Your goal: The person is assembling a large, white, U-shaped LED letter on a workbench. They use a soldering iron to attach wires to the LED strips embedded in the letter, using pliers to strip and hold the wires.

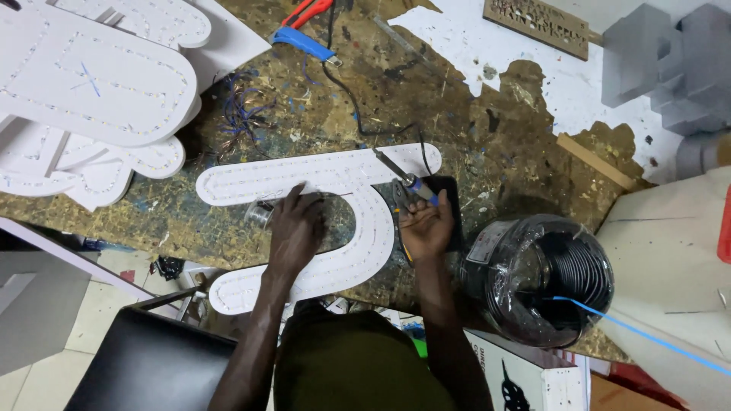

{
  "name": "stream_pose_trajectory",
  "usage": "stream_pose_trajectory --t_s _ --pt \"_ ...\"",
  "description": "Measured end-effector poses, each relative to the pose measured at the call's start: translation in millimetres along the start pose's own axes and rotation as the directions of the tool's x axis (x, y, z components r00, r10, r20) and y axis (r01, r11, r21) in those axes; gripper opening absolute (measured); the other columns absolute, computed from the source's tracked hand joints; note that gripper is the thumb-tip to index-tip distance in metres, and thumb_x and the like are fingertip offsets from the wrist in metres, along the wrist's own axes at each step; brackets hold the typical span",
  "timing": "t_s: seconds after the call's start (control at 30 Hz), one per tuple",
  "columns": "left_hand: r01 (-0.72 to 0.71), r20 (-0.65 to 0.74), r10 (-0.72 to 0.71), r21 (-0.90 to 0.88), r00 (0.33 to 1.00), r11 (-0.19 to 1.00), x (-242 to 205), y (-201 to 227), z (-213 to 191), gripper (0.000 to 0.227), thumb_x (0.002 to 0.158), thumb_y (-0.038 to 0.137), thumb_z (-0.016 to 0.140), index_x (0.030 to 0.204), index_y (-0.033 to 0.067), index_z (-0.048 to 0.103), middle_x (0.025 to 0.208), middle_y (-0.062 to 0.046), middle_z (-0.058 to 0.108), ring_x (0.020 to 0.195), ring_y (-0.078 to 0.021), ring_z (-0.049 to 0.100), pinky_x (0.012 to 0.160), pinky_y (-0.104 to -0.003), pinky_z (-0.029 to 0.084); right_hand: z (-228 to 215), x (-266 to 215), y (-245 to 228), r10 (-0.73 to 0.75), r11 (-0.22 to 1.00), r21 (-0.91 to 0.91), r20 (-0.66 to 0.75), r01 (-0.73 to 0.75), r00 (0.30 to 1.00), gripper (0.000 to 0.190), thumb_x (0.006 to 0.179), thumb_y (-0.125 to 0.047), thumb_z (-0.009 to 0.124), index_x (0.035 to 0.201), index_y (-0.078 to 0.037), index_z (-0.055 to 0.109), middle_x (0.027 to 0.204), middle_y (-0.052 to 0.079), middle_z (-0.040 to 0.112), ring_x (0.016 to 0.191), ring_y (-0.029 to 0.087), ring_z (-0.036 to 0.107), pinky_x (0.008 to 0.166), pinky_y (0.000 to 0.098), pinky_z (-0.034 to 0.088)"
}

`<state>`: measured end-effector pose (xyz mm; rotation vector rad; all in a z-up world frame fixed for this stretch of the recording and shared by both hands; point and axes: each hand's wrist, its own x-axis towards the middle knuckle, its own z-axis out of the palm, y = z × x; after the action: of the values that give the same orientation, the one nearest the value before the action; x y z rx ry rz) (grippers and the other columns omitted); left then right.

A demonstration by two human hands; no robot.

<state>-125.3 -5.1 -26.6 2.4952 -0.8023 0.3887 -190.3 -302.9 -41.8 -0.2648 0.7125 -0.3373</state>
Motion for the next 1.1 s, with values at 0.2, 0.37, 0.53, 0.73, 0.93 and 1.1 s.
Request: stream_pose_trajectory --t_s 0.2,0.37,0.53,0.73,0.93,1.1 --pt "-0.075 0.037 0.084 -0.198 0.996 0.977 -8 -3 -10 0.031 0.103 0.023 0.059 0.112 0.0110 0.086 0.144 -0.008 0.076 0.160 -0.0443 0.051 0.124 -0.060 0.044 -8 -22 -18 0.009 0.998 0.057 0.065 -0.013 0.998 0.058 0.111 -0.055 0.071 0.074 -0.011 0.065 0.073 0.009 0.067 0.073 0.028 0.068 0.060 0.0347 0.054" --pt "-0.152 0.177 0.181 -0.166 0.967 0.974 -16 0 -10 0.026 0.097 0.016 0.064 0.115 0.0105 0.082 0.157 -0.003 0.064 0.170 -0.0443 0.035 0.132 -0.068 0.037 -30 -10 -12 0.022 0.998 0.049 0.152 -0.030 0.988 0.052 0.112 -0.050 0.068 0.083 -0.007 0.073 0.078 0.010 0.067 0.079 0.029 0.066 0.064 0.0360 0.053" --pt "-0.084 0.135 0.118 -0.235 0.984 0.968 -33 -28 29 0.022 0.099 0.009 0.075 0.120 0.0079 0.081 0.131 -0.006 0.075 0.153 -0.0375 0.056 0.128 -0.056 0.045 -17 -15 9 0.050 0.999 0.004 0.190 -0.052 0.981 0.046 0.108 -0.050 0.071 0.087 -0.010 0.076 0.078 0.009 0.071 0.078 0.029 0.067 0.066 0.0375 0.053" --pt "-0.048 0.044 0.061 -0.243 0.997 0.969 -29 -19 16 0.022 0.107 0.019 0.071 0.126 0.0121 0.080 0.115 -0.008 0.077 0.120 -0.0349 0.072 0.112 -0.052 0.052 -1 -21 28 0.045 0.999 -0.021 0.409 -0.040 0.911 0.035 0.112 -0.045 0.065 0.119 -0.012 0.075 0.109 0.015 0.084 0.105 0.033 0.077 0.089 0.0461 0.056" --pt "0.118 -0.055 -0.125 -0.115 0.991 0.986 -25 1 24 0.026 0.099 0.032 0.079 0.116 0.0128 0.076 0.109 -0.008 0.063 0.105 -0.0360 0.060 0.094 -0.052 0.048 2 -1 51 0.035 0.999 -0.036 0.590 -0.017 0.806 0.042 0.116 -0.045 0.060 0.145 -0.017 0.073 0.117 0.016 0.086 0.122 0.035 0.075 0.103 0.0502 0.054" --pt "0.167 -0.079 -0.171 -0.060 0.982 0.984 -25 -6 49 0.016 0.100 0.034 0.076 0.105 0.0187 0.077 0.103 -0.004 0.061 0.103 -0.0341 0.059 0.094 -0.052 0.046 -5 12 55 0.052 0.998 -0.055 0.603 -0.023 0.796 0.042 0.117 -0.041 0.060 0.153 -0.021 0.068 0.120 0.016 0.084 0.125 0.034 0.072 0.105 0.0507 0.054"
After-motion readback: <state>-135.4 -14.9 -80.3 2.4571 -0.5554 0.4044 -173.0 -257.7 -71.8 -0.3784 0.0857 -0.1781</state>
